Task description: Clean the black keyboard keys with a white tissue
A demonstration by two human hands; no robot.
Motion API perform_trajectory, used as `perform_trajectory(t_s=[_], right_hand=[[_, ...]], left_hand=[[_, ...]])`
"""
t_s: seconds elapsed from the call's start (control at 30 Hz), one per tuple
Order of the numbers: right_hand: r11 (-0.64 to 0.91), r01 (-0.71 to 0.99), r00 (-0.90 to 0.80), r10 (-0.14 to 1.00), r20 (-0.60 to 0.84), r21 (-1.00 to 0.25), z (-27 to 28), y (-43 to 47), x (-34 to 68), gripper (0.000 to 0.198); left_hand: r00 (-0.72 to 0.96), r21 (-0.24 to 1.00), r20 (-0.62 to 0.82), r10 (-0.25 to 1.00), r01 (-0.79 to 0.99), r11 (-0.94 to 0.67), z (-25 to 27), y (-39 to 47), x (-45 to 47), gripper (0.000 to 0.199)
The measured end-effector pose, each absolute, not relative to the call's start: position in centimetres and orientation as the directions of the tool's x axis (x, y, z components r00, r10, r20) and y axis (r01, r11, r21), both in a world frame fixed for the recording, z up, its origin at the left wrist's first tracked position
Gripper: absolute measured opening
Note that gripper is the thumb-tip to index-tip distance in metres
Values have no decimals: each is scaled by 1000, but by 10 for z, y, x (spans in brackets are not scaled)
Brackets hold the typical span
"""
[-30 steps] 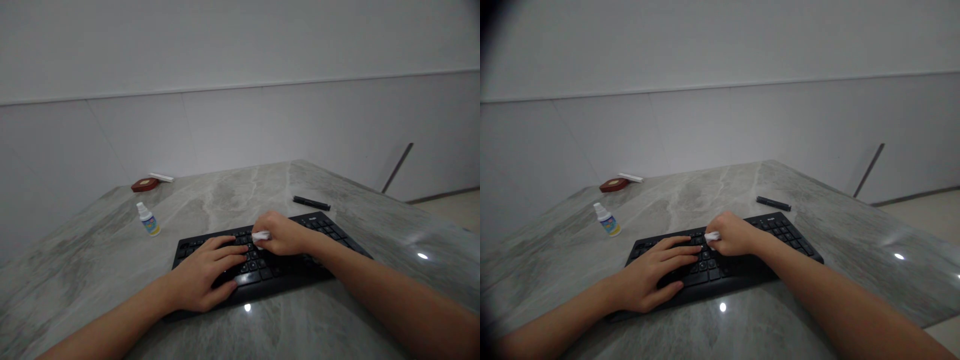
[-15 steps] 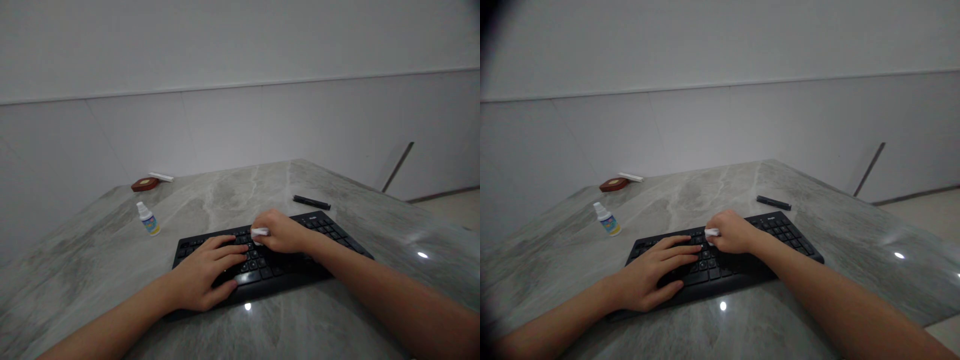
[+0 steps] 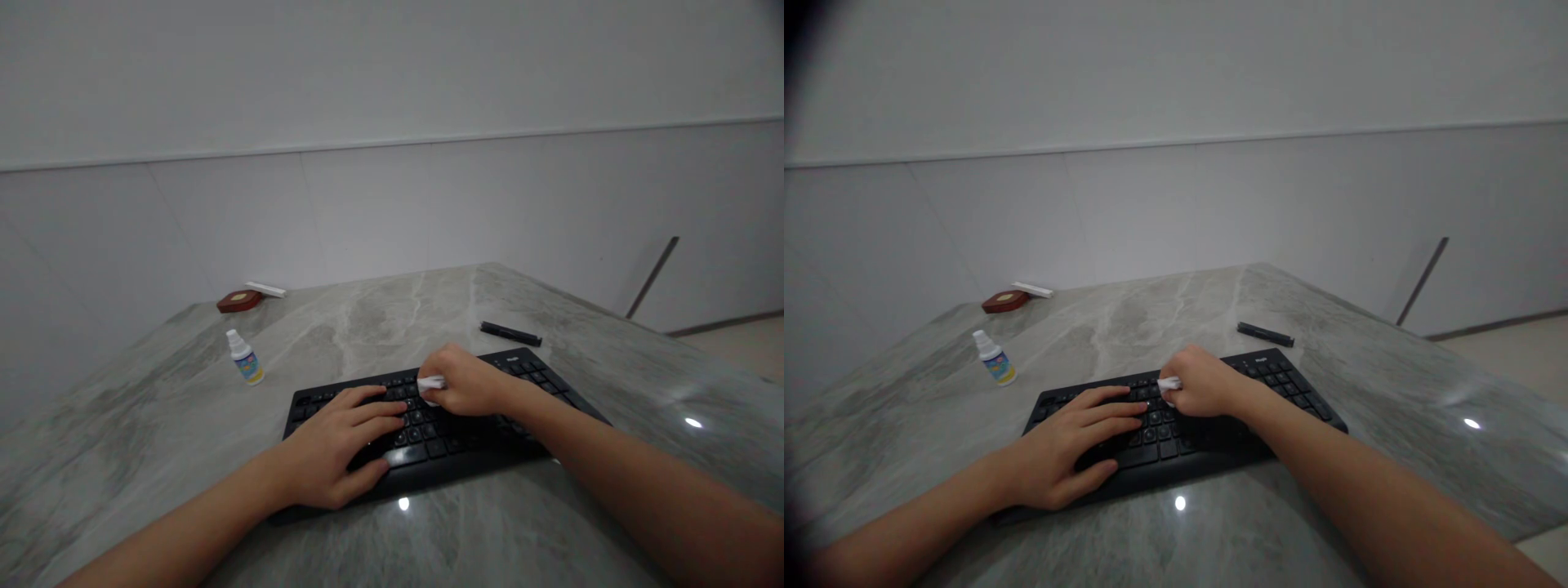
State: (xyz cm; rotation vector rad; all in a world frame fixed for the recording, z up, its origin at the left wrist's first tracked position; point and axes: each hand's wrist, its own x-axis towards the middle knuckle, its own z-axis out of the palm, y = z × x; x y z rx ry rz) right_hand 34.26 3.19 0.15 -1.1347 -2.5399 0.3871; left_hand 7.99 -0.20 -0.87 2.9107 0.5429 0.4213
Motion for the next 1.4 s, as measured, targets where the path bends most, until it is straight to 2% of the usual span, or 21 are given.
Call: perform_trajectory(t_s=[0.27, 0.5, 0.7, 0.87, 1.03, 1.17, 1.3, 1.4], right_hand=[[555, 725, -543, 825, 156, -408, 7, 32, 345, 23], [635, 669, -646, 754, 119, -387, 9, 30, 346, 19], [595, 735, -571, 802, 174, -325, 10, 33, 352, 17], [660, 660, -649, 742, 171, -358, 7, 31, 347, 13], [592, 695, -566, 801, 197, -408, 7, 30, 348, 7], [612, 671, -612, 776, 153, -419, 9, 29, 347, 8], [570, 715, -550, 816, 177, -404, 9, 28, 345, 6], [620, 680, -606, 776, 176, -390, 8, 27, 344, 6]], left_hand=[[898, 203, 233, 374, 332, -921, -10, 0, 77, 48], [899, 190, 226, 375, 337, -922, -10, 0, 78, 46], [899, 187, 226, 375, 338, -922, -11, -1, 78, 46], [899, 188, 218, 380, 344, -920, -11, -1, 78, 46], [897, 190, 233, 377, 338, -922, -10, -1, 78, 46], [899, 190, 233, 370, 331, -924, -10, -2, 78, 46], [897, 191, 244, 368, 327, -925, -10, -2, 78, 46], [897, 194, 246, 368, 327, -925, -10, -1, 79, 47]])
